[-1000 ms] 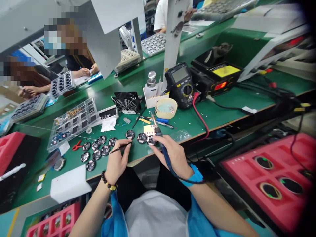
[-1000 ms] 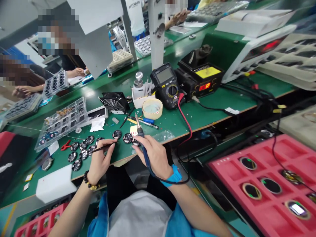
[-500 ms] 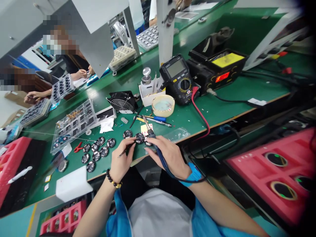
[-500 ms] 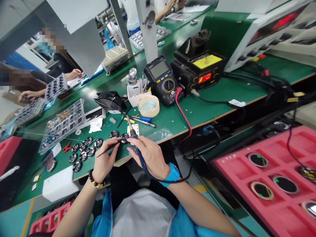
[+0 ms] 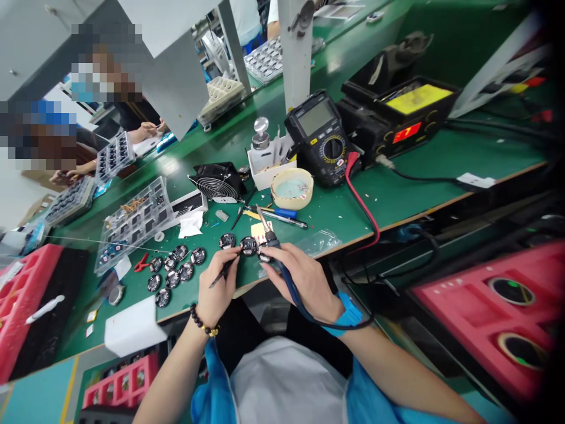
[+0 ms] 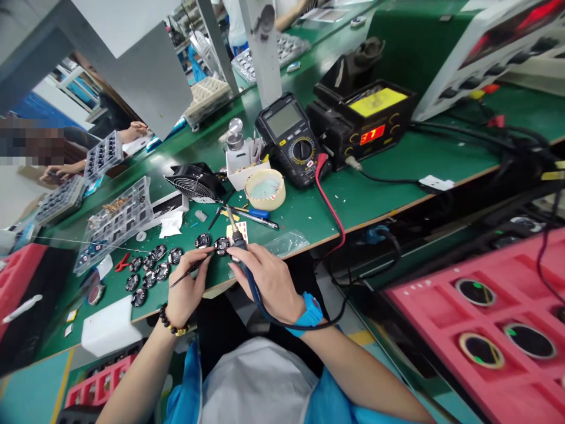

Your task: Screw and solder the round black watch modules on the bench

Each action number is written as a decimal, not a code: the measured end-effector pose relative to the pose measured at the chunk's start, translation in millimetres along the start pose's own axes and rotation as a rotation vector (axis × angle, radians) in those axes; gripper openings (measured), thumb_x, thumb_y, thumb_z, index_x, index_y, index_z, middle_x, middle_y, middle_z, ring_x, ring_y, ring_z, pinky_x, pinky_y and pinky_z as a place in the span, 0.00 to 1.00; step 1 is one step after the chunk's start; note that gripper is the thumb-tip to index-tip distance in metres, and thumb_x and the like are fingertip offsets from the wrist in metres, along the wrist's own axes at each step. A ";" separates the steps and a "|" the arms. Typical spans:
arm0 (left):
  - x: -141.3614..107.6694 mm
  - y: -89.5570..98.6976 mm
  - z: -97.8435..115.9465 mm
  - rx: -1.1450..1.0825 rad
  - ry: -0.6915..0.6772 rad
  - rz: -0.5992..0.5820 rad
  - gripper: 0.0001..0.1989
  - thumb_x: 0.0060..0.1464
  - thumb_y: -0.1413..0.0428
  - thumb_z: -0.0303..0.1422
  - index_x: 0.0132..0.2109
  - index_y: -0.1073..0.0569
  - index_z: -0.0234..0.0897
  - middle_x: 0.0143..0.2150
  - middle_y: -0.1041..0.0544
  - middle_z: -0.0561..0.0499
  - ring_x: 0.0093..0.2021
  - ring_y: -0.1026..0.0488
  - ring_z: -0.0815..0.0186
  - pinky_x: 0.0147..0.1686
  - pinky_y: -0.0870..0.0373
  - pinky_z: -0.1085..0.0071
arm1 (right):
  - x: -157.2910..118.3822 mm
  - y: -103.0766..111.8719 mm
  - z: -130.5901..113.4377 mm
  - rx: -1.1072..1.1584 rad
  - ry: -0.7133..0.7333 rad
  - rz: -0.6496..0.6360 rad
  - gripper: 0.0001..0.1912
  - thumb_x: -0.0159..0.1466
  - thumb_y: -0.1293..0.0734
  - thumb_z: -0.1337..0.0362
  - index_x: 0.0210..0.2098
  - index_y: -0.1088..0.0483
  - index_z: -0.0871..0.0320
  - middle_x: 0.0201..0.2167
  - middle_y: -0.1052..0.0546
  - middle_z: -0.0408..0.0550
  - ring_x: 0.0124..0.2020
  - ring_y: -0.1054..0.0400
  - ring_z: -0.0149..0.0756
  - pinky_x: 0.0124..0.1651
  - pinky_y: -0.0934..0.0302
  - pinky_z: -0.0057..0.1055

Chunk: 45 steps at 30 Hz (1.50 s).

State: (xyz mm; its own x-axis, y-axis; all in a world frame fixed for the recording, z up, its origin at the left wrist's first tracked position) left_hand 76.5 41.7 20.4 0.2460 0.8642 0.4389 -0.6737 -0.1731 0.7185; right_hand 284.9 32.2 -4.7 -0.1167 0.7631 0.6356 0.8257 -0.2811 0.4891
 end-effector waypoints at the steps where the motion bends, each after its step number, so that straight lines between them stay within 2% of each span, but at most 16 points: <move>1: -0.8 -0.4 -0.1 -0.021 0.018 0.003 0.07 0.68 0.44 0.26 0.50 0.30 0.41 0.52 0.19 0.47 0.55 0.21 0.65 0.56 0.22 0.65 | -0.4 0.4 0.3 0.002 -0.006 0.006 0.15 0.73 0.34 0.67 0.59 0.33 0.55 0.42 0.25 0.50 0.41 0.26 0.42 0.42 0.30 0.36; 6: -3.2 -1.4 -0.2 -0.130 0.101 0.046 0.06 0.69 0.45 0.27 0.50 0.30 0.41 0.53 0.20 0.46 0.56 0.22 0.65 0.55 0.21 0.65 | -1.5 0.4 2.4 0.004 -0.019 0.005 0.18 0.72 0.33 0.69 0.60 0.34 0.54 0.47 0.24 0.51 0.47 0.26 0.44 0.48 0.29 0.37; 11: -3.0 -4.5 -1.1 -0.206 0.155 0.086 0.05 0.69 0.45 0.29 0.50 0.29 0.41 0.53 0.21 0.45 0.56 0.22 0.64 0.54 0.20 0.66 | -0.1 -3.7 4.8 -0.057 -0.020 -0.004 0.18 0.73 0.33 0.68 0.60 0.33 0.53 0.47 0.24 0.52 0.48 0.25 0.45 0.47 0.28 0.39; 15: -12.6 -4.0 -1.6 -0.262 0.184 0.171 0.05 0.69 0.45 0.31 0.50 0.28 0.41 0.53 0.21 0.44 0.55 0.21 0.62 0.54 0.20 0.64 | -1.5 -1.9 7.5 -0.031 -0.011 0.010 0.18 0.72 0.31 0.67 0.60 0.33 0.54 0.49 0.24 0.52 0.48 0.25 0.45 0.49 0.28 0.39; 18: -24.6 7.4 -6.7 -0.232 0.240 0.281 0.05 0.69 0.44 0.32 0.50 0.27 0.41 0.52 0.20 0.44 0.54 0.20 0.62 0.53 0.20 0.63 | -3.5 7.5 13.2 0.010 0.010 0.026 0.18 0.71 0.30 0.66 0.59 0.32 0.55 0.49 0.24 0.52 0.49 0.24 0.44 0.50 0.29 0.37; 22: -38.0 37.0 -21.6 -0.048 0.364 0.418 0.07 0.69 0.43 0.36 0.50 0.26 0.41 0.51 0.20 0.46 0.54 0.22 0.60 0.57 0.24 0.58 | -5.8 23.8 21.3 -0.023 0.048 0.098 0.18 0.71 0.29 0.65 0.58 0.32 0.58 0.48 0.23 0.53 0.47 0.24 0.43 0.50 0.30 0.36; 26: -37.9 55.6 -37.1 0.100 0.393 0.422 0.08 0.69 0.45 0.38 0.51 0.25 0.41 0.52 0.20 0.46 0.57 0.23 0.57 0.65 0.31 0.50 | -6.8 28.9 18.6 -0.033 0.061 0.129 0.19 0.70 0.28 0.66 0.58 0.32 0.60 0.47 0.22 0.53 0.48 0.23 0.44 0.52 0.31 0.36; 29: -33.0 53.0 -43.4 0.107 0.361 0.355 0.08 0.70 0.46 0.37 0.50 0.26 0.41 0.52 0.19 0.46 0.62 0.26 0.56 0.71 0.39 0.47 | -5.6 24.1 9.8 -0.032 0.086 0.115 0.19 0.70 0.28 0.68 0.59 0.32 0.60 0.48 0.22 0.54 0.48 0.23 0.43 0.53 0.31 0.36; 34: -36.5 40.2 -38.9 0.012 0.253 0.212 0.06 0.70 0.47 0.34 0.50 0.27 0.41 0.50 0.18 0.46 0.56 0.21 0.60 0.64 0.28 0.55 | -3.1 10.0 -9.7 0.002 0.098 0.091 0.19 0.70 0.29 0.70 0.59 0.32 0.59 0.47 0.23 0.53 0.48 0.24 0.43 0.52 0.30 0.36; 39: -53.2 35.2 -27.7 -0.132 0.106 0.076 0.06 0.70 0.47 0.31 0.51 0.29 0.41 0.53 0.19 0.45 0.57 0.22 0.62 0.60 0.24 0.61 | 1.1 -12.1 -30.6 0.074 0.098 0.014 0.18 0.71 0.31 0.70 0.58 0.33 0.56 0.48 0.23 0.52 0.50 0.24 0.43 0.54 0.30 0.38; 42: -58.8 44.7 -29.1 -0.195 0.088 0.134 0.06 0.69 0.46 0.29 0.51 0.29 0.42 0.53 0.19 0.46 0.56 0.21 0.63 0.59 0.24 0.61 | 4.9 -26.9 -41.8 0.097 0.085 -0.028 0.15 0.72 0.32 0.69 0.57 0.32 0.54 0.47 0.23 0.51 0.49 0.24 0.43 0.52 0.29 0.38; 45: -64.1 67.1 -39.5 -0.196 0.145 0.287 0.06 0.68 0.45 0.30 0.50 0.28 0.43 0.51 0.19 0.47 0.54 0.21 0.61 0.57 0.24 0.61 | 8.6 -43.5 -51.8 0.101 0.059 -0.077 0.14 0.72 0.32 0.67 0.56 0.32 0.54 0.45 0.23 0.50 0.45 0.24 0.43 0.49 0.28 0.39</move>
State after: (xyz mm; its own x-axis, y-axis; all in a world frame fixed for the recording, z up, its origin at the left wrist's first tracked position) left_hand -12.0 -6.6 19.2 -0.0640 0.8536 0.5169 -0.8248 -0.3369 0.4542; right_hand 219.4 20.9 10.5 -0.2118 0.7441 0.6336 0.8642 -0.1602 0.4770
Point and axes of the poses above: each hand's wrist, its own x-axis towards the middle knuckle, its own y-axis out of the back of the hand, z = x × y, the point moved 2 cm from there along x, towards the middle knuckle
